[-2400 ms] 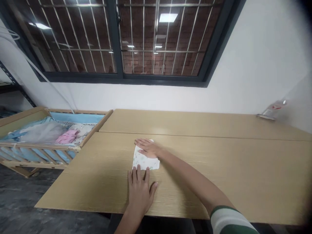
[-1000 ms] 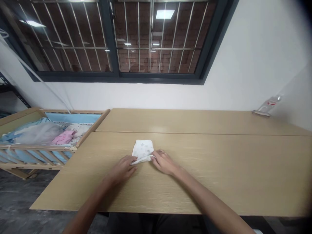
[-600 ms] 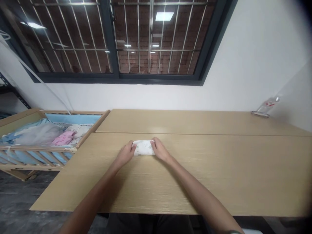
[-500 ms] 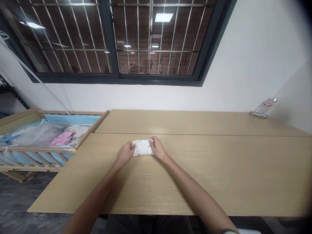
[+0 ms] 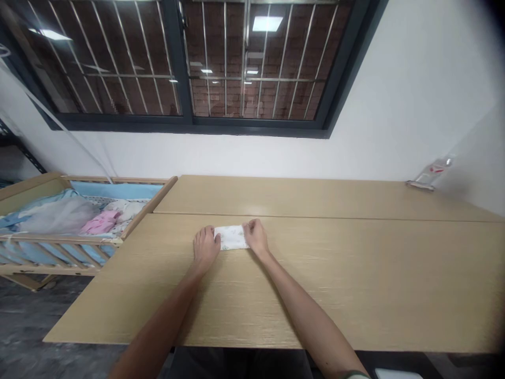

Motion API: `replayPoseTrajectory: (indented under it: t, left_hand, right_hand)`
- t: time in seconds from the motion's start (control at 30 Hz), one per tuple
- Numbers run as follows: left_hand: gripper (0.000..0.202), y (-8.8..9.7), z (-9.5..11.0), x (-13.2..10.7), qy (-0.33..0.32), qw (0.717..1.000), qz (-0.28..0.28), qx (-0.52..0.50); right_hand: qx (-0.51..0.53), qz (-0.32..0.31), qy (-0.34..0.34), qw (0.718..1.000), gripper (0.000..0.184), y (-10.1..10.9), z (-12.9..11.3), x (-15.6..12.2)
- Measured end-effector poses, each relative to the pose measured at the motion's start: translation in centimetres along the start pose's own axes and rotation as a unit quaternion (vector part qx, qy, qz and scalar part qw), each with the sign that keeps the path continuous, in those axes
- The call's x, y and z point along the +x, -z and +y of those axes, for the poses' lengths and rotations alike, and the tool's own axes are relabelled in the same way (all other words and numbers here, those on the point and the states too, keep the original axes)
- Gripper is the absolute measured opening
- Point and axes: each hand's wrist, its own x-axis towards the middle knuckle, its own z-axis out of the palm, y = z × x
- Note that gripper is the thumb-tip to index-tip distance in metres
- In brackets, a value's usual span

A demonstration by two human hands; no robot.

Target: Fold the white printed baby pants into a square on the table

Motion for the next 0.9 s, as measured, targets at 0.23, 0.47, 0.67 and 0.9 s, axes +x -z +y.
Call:
replayPoseTrajectory:
  t: [0.23, 0.47, 0.67, 0.9]
  left_hand:
    - [0.063, -0.3, 2.7, -2.4, -0.207, 0.975, 0.038, -0.069]
    - [0.073, -2.1, 2.7, -2.3, -0.225, 0.968, -0.107, -0.021]
    - [0.075, -2.7, 0.9, -1.7, -0.209, 0.973, -0.099, 0.006]
    - [0.079, -3.5, -0.2, -2.1, -0.166, 0.984, -0.057, 0.037]
  right_hand:
    - [-0.12, -0.102, 0.291, 0.944, 0.051, 1.0, -1.3, -2.7]
    - [-0.194, -0.202, 0.325, 0.903, 0.066, -0.8, -0.9, -3.0]
    - [-0.195, -0.193, 0.277, 0.921, 0.062, -0.9, -0.7, -3.2]
    - [-0.185, -0.201, 0.198, 0.941, 0.066, 0.2, 0.5, -3.0]
